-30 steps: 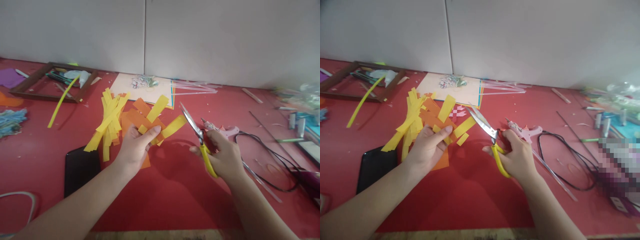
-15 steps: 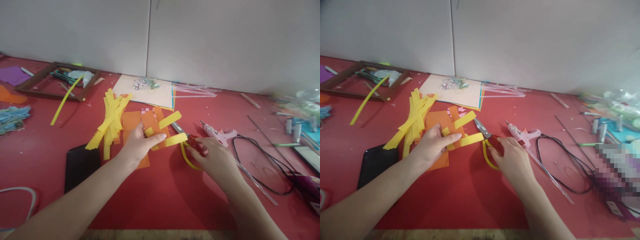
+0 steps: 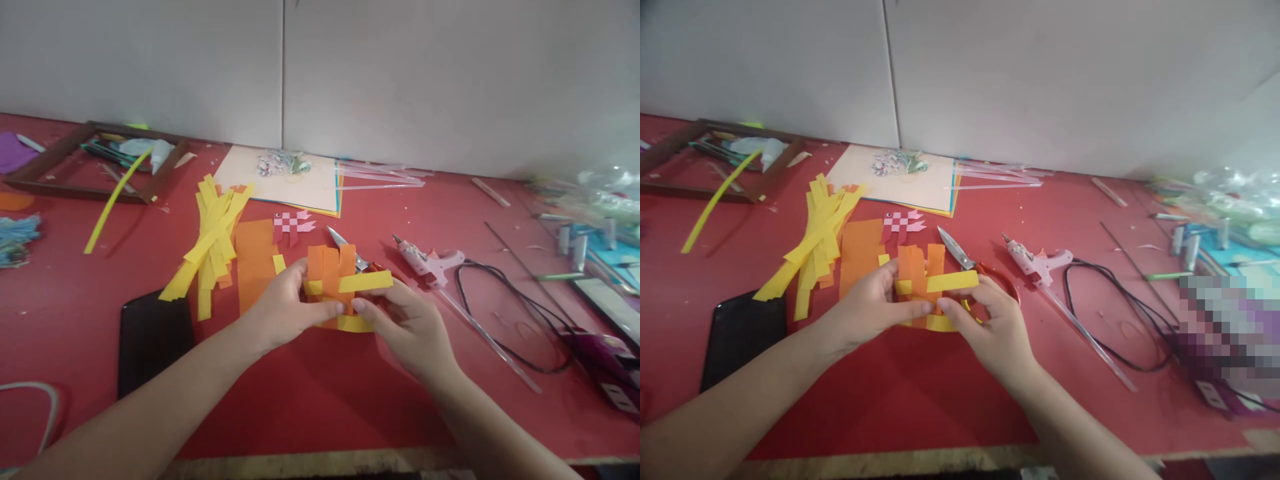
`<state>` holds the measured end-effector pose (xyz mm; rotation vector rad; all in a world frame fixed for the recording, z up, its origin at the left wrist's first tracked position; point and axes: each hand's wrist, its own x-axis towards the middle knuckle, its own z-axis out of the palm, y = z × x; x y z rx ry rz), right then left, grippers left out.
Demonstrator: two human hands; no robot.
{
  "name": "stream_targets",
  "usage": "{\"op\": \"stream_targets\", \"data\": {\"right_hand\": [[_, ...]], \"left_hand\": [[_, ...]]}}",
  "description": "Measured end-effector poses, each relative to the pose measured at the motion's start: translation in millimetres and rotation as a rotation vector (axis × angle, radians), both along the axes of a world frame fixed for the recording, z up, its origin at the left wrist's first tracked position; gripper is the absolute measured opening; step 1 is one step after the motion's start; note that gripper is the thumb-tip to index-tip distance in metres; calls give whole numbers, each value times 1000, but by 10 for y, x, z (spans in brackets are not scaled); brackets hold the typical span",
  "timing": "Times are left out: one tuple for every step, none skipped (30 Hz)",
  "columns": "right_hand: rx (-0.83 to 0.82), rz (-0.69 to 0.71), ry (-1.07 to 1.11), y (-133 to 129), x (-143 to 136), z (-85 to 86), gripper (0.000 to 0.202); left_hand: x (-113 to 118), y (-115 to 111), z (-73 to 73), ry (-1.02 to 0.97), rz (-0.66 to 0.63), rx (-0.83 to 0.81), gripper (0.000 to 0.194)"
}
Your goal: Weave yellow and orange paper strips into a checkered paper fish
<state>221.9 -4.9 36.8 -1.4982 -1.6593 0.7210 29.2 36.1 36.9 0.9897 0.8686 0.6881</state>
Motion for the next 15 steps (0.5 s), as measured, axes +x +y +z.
{"op": "stream_targets", "data": {"right_hand": [[-7,-12,15,-1,-1,-7,15],[-15,-17,25,-4,-4,-7,15],[-22,-12,34,-8,-7,-2,14],[-28,-5,44,-13,-12,6,14],[-31,5,52,-18,-18,14,13],[-30,12,57,-23,-24,20,13],[-28,19,58,-25,-29,24,13],[-25,23,55,-27,-34,26,12],[-23,25,50,-26,-39,27,12],[-24,26,43,-24,-43,27,12],[-27,25,35,-20,-47,27,12],[-32,24,29,-16,-50,28,13],[-40,25,26,-12,-52,30,14],[-51,26,26,-10,-54,31,15],[-67,28,32,-8,-53,33,15]], "left_hand": [[3,-2,-2,1,-3,5,51],[7,-3,-4,-3,-6,5,50],[10,-4,-5,-10,-6,5,49],[13,-4,-4,-18,-5,7,49],[16,-6,-1,-26,-3,8,48],[18,-8,2,-31,-1,6,47],[19,-10,6,-32,-1,5,47],[19,-14,10,-25,3,7,47],[19,-18,14,-10,9,9,47],[17,-22,17,10,16,9,47],[16,-25,19,26,23,9,46],[15,-27,20,36,28,10,45],[14,-28,20,37,32,9,45],[14,-27,19,30,32,3,44],[14,-26,18,20,32,-1,44]]}}
